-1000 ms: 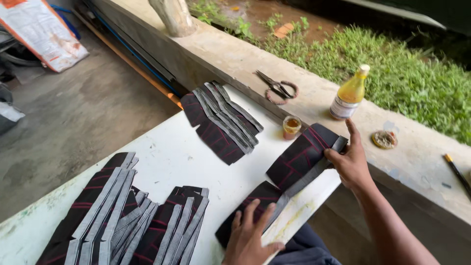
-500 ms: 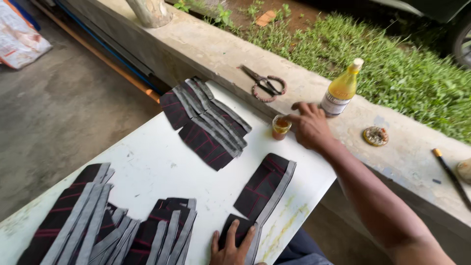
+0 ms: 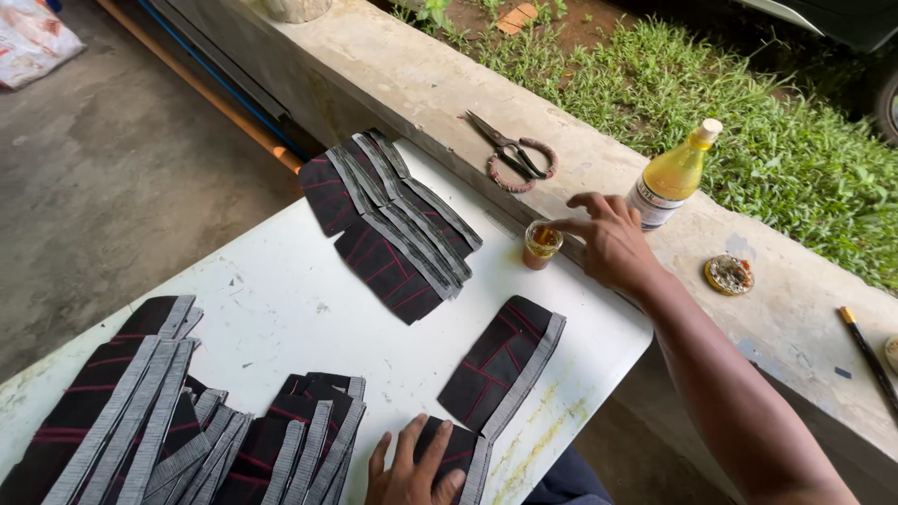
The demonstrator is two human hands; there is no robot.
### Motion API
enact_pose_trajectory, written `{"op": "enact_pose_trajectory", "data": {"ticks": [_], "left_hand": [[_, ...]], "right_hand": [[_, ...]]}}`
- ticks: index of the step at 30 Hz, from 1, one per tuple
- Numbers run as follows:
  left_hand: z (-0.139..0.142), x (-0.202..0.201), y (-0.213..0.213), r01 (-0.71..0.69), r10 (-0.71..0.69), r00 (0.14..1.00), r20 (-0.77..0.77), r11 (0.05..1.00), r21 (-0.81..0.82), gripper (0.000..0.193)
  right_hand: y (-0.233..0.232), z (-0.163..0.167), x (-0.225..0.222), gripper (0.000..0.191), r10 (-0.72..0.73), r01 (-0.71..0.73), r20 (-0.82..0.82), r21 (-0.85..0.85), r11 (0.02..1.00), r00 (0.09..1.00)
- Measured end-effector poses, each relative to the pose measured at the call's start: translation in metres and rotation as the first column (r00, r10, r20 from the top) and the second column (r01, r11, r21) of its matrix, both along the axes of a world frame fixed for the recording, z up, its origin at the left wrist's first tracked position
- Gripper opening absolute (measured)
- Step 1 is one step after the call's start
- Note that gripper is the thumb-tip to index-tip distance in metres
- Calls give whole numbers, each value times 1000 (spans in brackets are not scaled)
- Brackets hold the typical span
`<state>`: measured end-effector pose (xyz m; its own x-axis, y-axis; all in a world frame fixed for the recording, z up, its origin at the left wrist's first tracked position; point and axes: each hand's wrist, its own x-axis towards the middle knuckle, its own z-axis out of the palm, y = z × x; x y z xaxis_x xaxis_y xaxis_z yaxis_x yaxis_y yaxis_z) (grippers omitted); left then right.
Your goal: The person applies glue from a small jar to the edges of patterned fabric pieces using a finger, then folds and presses the edges to adhere them. The person repeats this process on multiple fabric pieces, stacking the finished ones on the table.
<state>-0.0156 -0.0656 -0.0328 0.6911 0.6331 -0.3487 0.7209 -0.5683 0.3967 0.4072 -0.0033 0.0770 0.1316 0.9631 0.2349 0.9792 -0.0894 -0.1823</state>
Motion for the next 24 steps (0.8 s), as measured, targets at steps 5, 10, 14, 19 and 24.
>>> {"op": "enact_pose_trajectory", "data": {"ticks": [5, 10, 14, 19, 24], "left_hand": [[71, 28, 21, -3, 3, 996, 86, 1000, -10, 68], [94, 46, 21, 50, -40, 991, 125, 996, -77, 65], [89, 40, 17, 24, -26, 1000, -12, 989, -146, 60], [77, 35, 13, 14, -10, 999, 43, 996, -91, 60], [73, 35, 14, -3, 6, 1000, 24, 991, -131, 61]], "right_hand": [[-14, 12, -11, 61, -43, 38, -43, -111, 993, 998], [-58, 51, -15, 58, 255, -243, -435, 85, 966, 863], [-99, 39, -28, 92, 95, -412, -890, -110, 905, 446], [-103, -7, -44, 107, -262, -402, -813, -503, 765, 519], [-100, -18, -43, 106, -288, -389, -817, -509, 767, 500]]}}
